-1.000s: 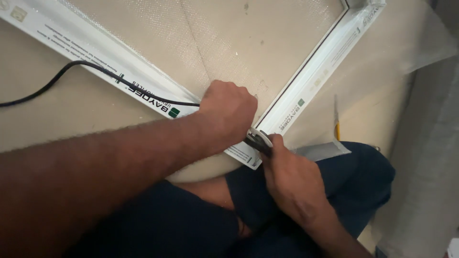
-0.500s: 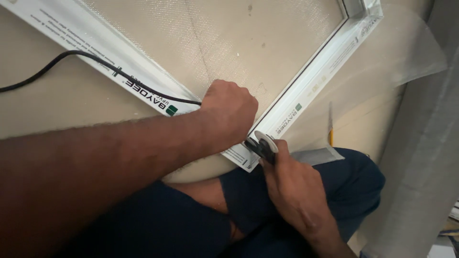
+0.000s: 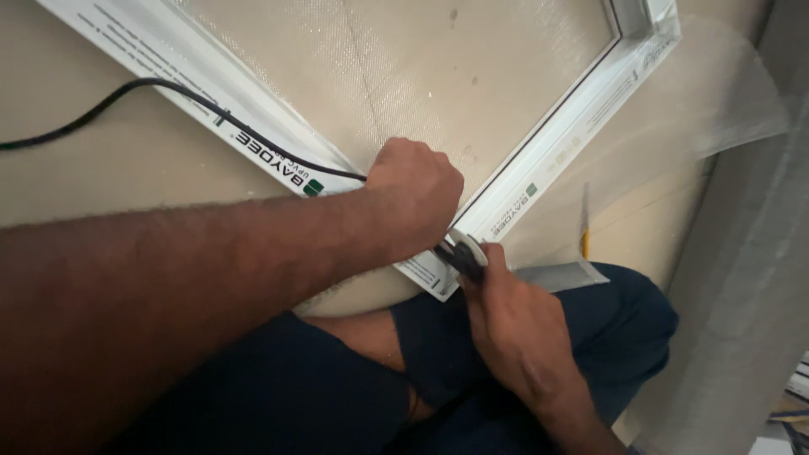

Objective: Installing a mesh screen into a white window frame by pressing a rubber spline into the groove.

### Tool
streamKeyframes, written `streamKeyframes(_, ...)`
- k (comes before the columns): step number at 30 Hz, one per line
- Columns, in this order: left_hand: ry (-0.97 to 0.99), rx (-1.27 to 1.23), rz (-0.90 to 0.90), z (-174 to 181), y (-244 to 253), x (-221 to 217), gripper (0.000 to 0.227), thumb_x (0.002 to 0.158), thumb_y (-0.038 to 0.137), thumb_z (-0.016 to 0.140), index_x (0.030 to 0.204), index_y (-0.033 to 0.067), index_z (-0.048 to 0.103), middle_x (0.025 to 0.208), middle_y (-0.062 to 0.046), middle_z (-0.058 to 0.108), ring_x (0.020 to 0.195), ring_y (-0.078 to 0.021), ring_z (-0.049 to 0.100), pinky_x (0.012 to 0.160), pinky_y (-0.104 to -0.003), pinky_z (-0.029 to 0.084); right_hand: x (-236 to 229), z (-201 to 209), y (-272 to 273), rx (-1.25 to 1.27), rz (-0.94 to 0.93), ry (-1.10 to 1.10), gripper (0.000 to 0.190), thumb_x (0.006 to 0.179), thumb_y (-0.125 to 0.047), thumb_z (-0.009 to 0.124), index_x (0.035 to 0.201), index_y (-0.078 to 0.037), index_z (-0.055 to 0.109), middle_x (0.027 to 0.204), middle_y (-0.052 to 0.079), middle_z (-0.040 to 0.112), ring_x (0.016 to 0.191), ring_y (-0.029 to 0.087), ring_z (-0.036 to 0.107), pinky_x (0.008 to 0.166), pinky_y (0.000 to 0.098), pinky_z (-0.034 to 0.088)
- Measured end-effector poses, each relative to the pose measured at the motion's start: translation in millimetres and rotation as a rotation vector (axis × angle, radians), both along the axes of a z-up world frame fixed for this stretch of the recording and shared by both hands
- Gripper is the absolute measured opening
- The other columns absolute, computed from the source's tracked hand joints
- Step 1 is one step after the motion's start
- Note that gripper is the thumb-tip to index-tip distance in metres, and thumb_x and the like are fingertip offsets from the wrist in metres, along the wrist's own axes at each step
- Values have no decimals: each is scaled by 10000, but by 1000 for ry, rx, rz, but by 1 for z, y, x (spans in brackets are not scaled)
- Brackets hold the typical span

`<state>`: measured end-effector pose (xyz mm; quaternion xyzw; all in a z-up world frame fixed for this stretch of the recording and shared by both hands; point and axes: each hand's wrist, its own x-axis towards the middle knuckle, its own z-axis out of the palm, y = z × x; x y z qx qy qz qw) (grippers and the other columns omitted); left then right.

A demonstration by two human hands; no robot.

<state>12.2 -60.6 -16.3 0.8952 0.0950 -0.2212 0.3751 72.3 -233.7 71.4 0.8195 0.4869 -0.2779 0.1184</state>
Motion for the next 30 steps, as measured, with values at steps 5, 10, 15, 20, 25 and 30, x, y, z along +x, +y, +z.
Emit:
streamKeyframes(5, -32, -5, 26, -2, 2, 0, 176, 816, 188, 731, 950, 86, 784, 944, -145, 758, 905, -283, 752, 726, -389, 582, 6, -3, -3, 12, 49, -13, 453, 946, -237, 635, 1259, 59, 494, 634, 220, 666, 551, 456, 636, 505, 565, 482)
streamKeyframes(10, -28, 8, 23, -2, 0, 0, 170, 847, 191, 711, 964, 95, 789, 947, -144, 768, 917, -285, 757, 733, -392, 583, 5, -6, -6, -84, 65, -7, 466, 934, -225, 633, 1278, 51, 483, 630, 209, 671, 522, 427, 648, 484, 549, 486)
streamKeyframes(15, 3, 8, 21, -2, 1, 0, 207, 807, 188, 727, 981, 89, 779, 976, -140, 759, 936, -282, 749, 724, -387, 583, -1, -12, -10, -93, -44, -40, 383, 955, -235, 627, 1192, 31, 484, 634, 209, 667, 547, 441, 651, 494, 553, 497)
streamKeyframes(20, -59, 9, 45, -6, -1, -2, 177, 843, 194, 697, 956, 94, 789, 959, -148, 765, 925, -290, 750, 745, -397, 577, -8, -9, -13, -17, -130, 13, 318, 964, -232, 602, 1181, -19, 505, 646, 208, 669, 557, 431, 660, 502, 538, 506)
streamKeyframes(25, -48, 1, 21, -1, 2, -3, 184, 852, 183, 694, 974, 73, 779, 955, -161, 764, 898, -292, 761, 711, -398, 592, -9, -4, -8, -69, -176, -15, 320, 974, -244, 588, 1194, -29, 503, 643, 208, 671, 563, 430, 663, 509, 537, 508)
streamKeyframes(30, -38, 7, 1, 1, 1, -2, 176, 862, 181, 692, 979, 86, 782, 966, -155, 765, 913, -284, 756, 735, -389, 585, -5, -5, -11, -52, -167, 15, 324, 983, -240, 580, 1204, -21, 489, 617, 204, 657, 520, 418, 648, 491, 533, 498)
